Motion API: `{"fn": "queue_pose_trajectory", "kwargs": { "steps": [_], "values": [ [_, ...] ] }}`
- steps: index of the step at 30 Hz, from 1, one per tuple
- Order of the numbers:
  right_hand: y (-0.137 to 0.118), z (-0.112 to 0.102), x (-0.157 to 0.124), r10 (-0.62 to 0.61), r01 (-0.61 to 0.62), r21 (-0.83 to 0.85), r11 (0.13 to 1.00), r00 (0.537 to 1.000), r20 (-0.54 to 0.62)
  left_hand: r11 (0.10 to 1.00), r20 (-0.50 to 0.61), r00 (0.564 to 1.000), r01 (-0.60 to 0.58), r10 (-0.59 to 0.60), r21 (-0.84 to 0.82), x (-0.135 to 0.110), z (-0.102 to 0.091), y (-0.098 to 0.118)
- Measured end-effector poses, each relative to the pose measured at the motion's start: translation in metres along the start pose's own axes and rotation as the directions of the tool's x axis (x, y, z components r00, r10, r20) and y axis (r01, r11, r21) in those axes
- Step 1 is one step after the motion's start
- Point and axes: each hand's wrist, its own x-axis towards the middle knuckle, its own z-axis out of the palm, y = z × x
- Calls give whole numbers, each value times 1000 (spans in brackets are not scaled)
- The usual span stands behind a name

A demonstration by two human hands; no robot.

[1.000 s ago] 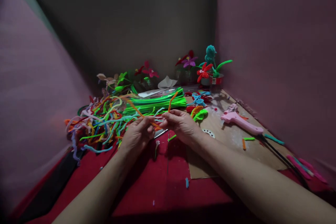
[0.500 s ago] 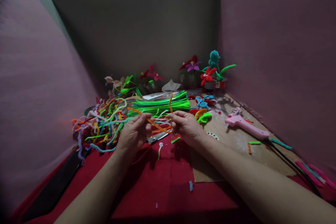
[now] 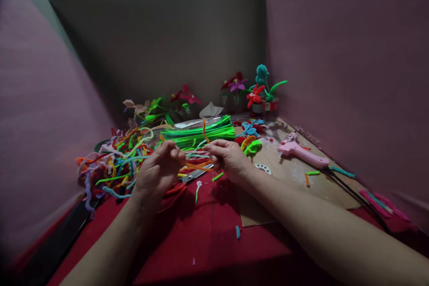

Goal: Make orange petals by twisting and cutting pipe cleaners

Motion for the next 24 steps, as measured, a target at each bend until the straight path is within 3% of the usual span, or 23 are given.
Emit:
{"fn": "queue_pose_trajectory", "kwargs": {
  "steps": [3,8,14,20,24],
  "values": [
    [1,1,-1,-35,37,-34,999,998,57,978,137,985,76,-104,193,-6,9,-5],
    [2,5,-4,23,-25,10,1000,995,102,915,62,997,25,-55,404,-10,18,-14],
    [3,5,-4,53,-67,92,993,988,142,958,-7,997,70,-71,278,-10,26,-14],
    [4,7,-7,76,-85,62,994,988,136,914,103,937,295,-334,278,-7,30,2],
    [3,8,-5,53,-59,41,997,990,133,903,118,955,211,-272,375,-2,31,4]
  ]
}}
